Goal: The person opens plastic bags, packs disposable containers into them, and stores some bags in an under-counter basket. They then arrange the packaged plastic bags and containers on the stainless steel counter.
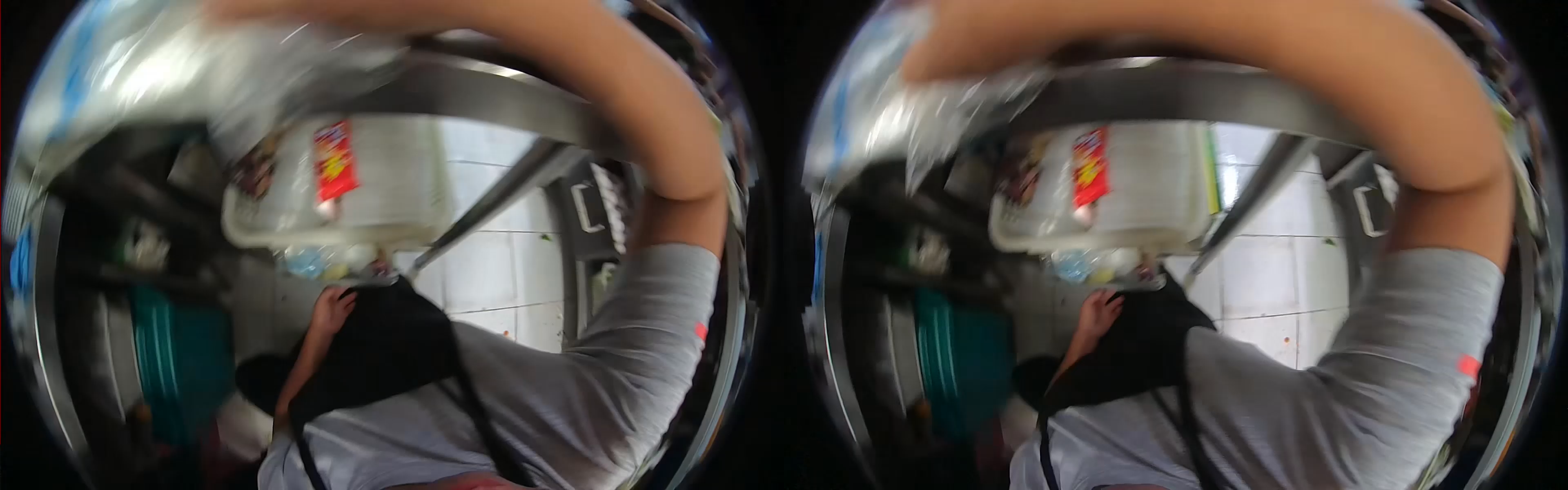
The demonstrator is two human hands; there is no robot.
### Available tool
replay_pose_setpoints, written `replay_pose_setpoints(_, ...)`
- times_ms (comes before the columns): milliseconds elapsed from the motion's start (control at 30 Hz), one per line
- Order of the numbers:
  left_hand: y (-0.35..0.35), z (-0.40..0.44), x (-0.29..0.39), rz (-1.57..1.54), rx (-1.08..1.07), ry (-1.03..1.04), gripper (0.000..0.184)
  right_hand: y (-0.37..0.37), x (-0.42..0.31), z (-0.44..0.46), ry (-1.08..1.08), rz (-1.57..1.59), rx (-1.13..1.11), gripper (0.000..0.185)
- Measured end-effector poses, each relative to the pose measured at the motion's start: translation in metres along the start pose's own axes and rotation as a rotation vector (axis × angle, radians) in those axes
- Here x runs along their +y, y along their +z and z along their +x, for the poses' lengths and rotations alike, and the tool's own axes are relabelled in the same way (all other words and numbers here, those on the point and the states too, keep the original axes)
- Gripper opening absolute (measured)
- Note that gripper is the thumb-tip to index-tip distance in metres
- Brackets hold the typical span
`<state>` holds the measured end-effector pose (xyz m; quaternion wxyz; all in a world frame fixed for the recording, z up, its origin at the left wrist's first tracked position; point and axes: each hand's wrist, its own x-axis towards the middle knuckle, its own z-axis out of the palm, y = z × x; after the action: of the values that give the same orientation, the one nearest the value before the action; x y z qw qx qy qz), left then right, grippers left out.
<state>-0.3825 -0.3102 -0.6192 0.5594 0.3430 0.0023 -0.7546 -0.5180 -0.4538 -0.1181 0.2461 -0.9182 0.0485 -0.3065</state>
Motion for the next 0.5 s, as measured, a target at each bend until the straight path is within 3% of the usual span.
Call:
replay_pose_setpoints(100, -0.008, -0.017, 0.011, 0.144, 0.089, -0.127, 0.029, -0.019, -0.005, -0.005, -0.004, -0.006, -0.043, 0.048)
replay_pose_setpoints(167, 0.007, -0.044, 0.039, 0.383, 0.207, -0.279, 0.034, 0.003, 0.005, -0.002, -0.145, -0.164, 0.099, 0.047)
replay_pose_setpoints(200, 0.014, -0.064, 0.062, 0.703, 0.341, -0.242, 0.039, 0.005, 0.006, 0.0, -0.208, -0.152, 0.138, 0.047)
replay_pose_setpoints(267, 0.019, -0.115, 0.119, 1.026, 0.364, -0.078, 0.038, 0.007, 0.007, 0.0, -0.286, -0.144, 0.174, 0.048)
replay_pose_setpoints(300, 0.066, -0.151, 0.149, 1.053, 0.321, 0.098, 0.035, 0.009, 0.007, 0.0, -0.286, -0.166, 0.154, 0.048)
replay_pose_setpoints(333, 0.104, -0.181, 0.164, 1.036, 0.246, 0.4, 0.034, 0.008, 0.007, -0.001, -0.278, -0.183, 0.125, 0.048)
replay_pose_setpoints(433, 0.196, -0.214, 0.181, 0.952, -0.233, 0.928, 0.047, 0.007, 0.009, -0.005, -0.255, -0.218, 0.038, 0.048)
replay_pose_setpoints(500, 0.233, -0.213, 0.178, 1.098, -0.164, 0.867, 0.045, 0.007, 0.01, -0.006, -0.249, -0.248, -0.017, 0.048)
